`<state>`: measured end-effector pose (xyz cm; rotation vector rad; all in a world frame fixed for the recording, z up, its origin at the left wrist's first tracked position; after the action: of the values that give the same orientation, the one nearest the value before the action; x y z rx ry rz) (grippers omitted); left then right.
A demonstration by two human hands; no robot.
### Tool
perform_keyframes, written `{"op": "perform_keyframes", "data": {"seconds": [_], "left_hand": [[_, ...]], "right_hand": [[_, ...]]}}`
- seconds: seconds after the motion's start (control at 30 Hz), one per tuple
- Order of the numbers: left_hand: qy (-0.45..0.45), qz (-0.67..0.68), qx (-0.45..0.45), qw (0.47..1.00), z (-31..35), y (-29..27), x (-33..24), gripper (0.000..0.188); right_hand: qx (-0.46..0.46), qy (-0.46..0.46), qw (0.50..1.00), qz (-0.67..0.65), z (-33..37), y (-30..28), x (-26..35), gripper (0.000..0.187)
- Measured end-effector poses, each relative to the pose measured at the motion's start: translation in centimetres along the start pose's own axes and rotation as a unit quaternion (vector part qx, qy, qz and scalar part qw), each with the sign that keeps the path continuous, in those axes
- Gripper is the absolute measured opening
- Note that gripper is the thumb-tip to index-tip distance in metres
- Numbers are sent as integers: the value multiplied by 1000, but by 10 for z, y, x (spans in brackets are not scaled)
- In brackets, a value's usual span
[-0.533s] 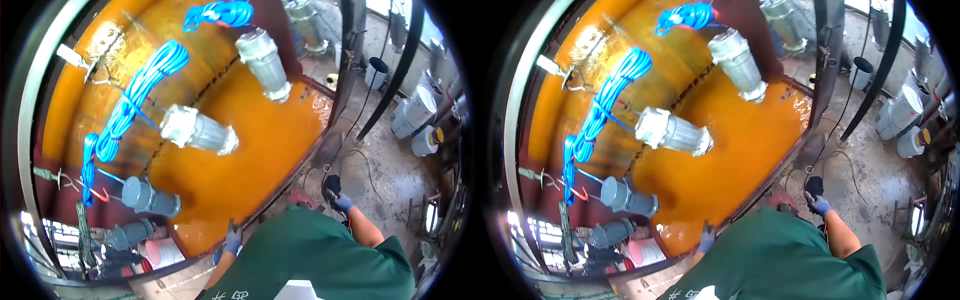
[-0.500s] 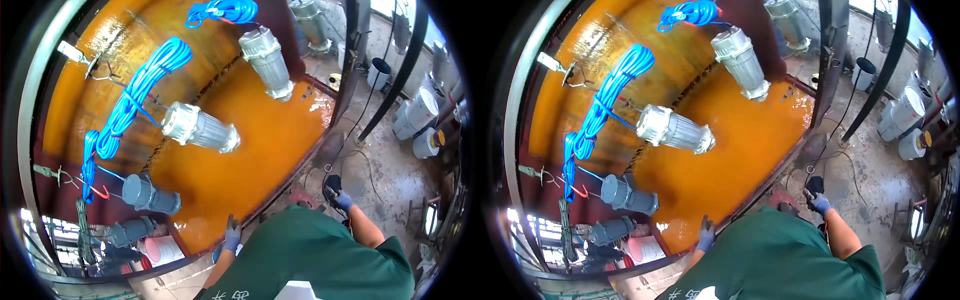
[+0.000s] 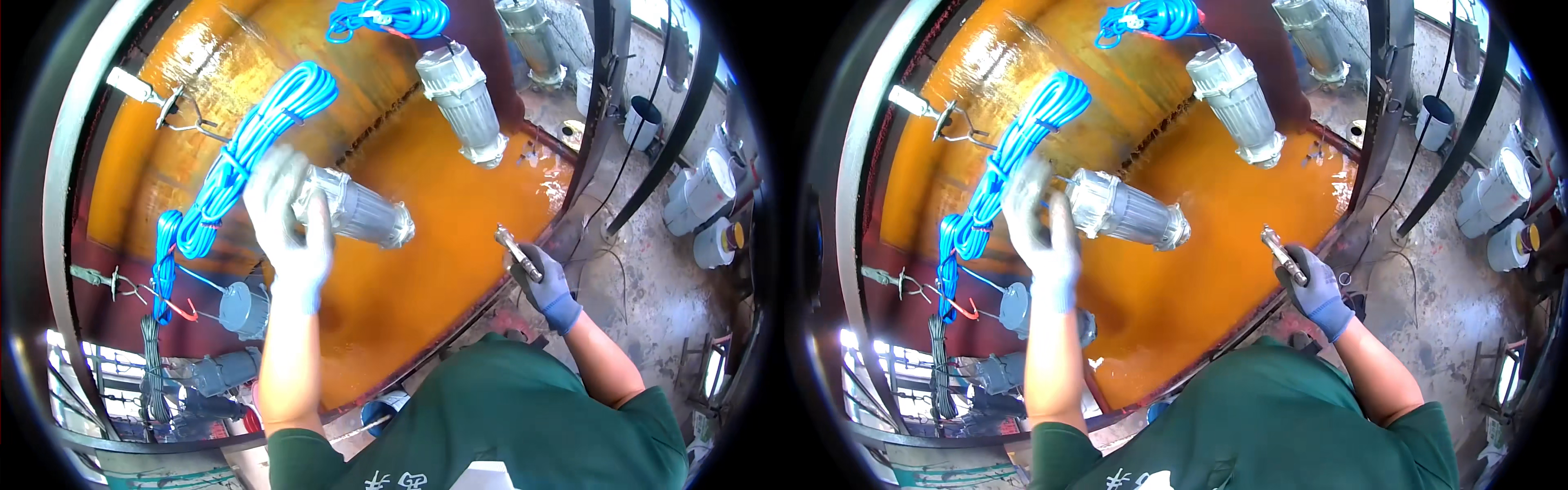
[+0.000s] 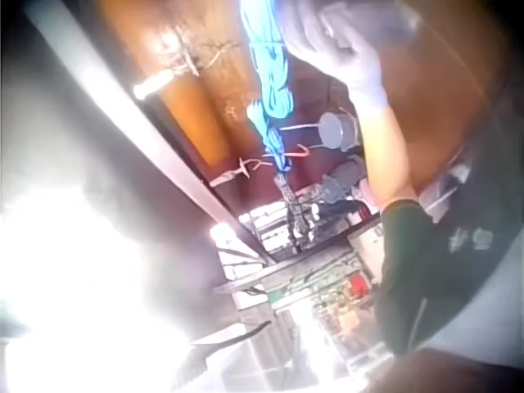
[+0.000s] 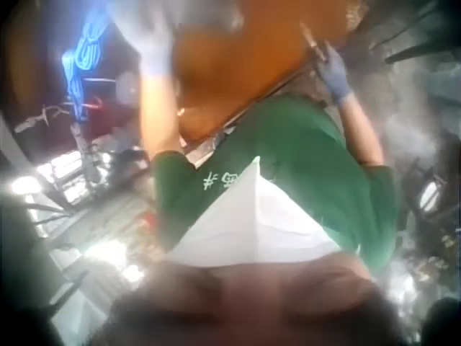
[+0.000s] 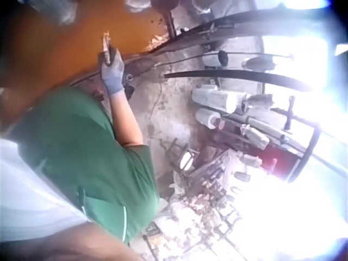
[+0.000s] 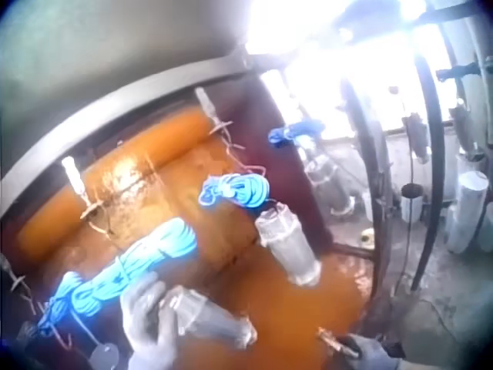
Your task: The person spray paints suspended metal components using a spray gun while rotating them by hand, operates a control panel to advance the line, and spray paints the next hanging components.
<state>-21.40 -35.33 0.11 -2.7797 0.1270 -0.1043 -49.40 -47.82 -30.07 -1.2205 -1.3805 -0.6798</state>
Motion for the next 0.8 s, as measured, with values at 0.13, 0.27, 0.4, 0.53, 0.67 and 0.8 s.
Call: {"op": "perform_keyframes", "data": {"seconds": [0.13, 0.27, 0.4, 0.53, 0.67, 0.8], "left_hand": [[113, -126, 1, 986, -75, 22, 12, 49], [92, -190, 87, 974, -94, 43, 41, 55], [18, -171, 149, 974, -84, 58, 52, 54], [50, -152, 111, 981, -74, 52, 47, 53], [39, -106, 101, 988, -72, 42, 49, 49], [-31, -59, 115, 991, -61, 22, 48, 44]], "right_hand": [[178, 5, 984, -26, 8, -8, 23, 28], [232, -72, 970, 4, 8, -5, 19, 27], [134, 1, 991, 3, -9, -6, 16, 24], [208, -18, 977, -44, -13, -9, 28, 23], [173, -25, 984, -41, -10, -1, 16, 22], [154, 19, 987, -51, -16, 1, 16, 22]]}}
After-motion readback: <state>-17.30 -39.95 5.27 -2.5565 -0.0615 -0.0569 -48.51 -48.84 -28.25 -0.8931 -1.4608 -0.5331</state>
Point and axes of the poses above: each hand's wrist, its own z-axis away from the middle knuckle, its own y-axis out of the palm, x = y × z, the point moved 3 cm from there along -z, towards the middle knuckle, and after that the axes turned 13 degrees about -x, right-handed, at the moved point
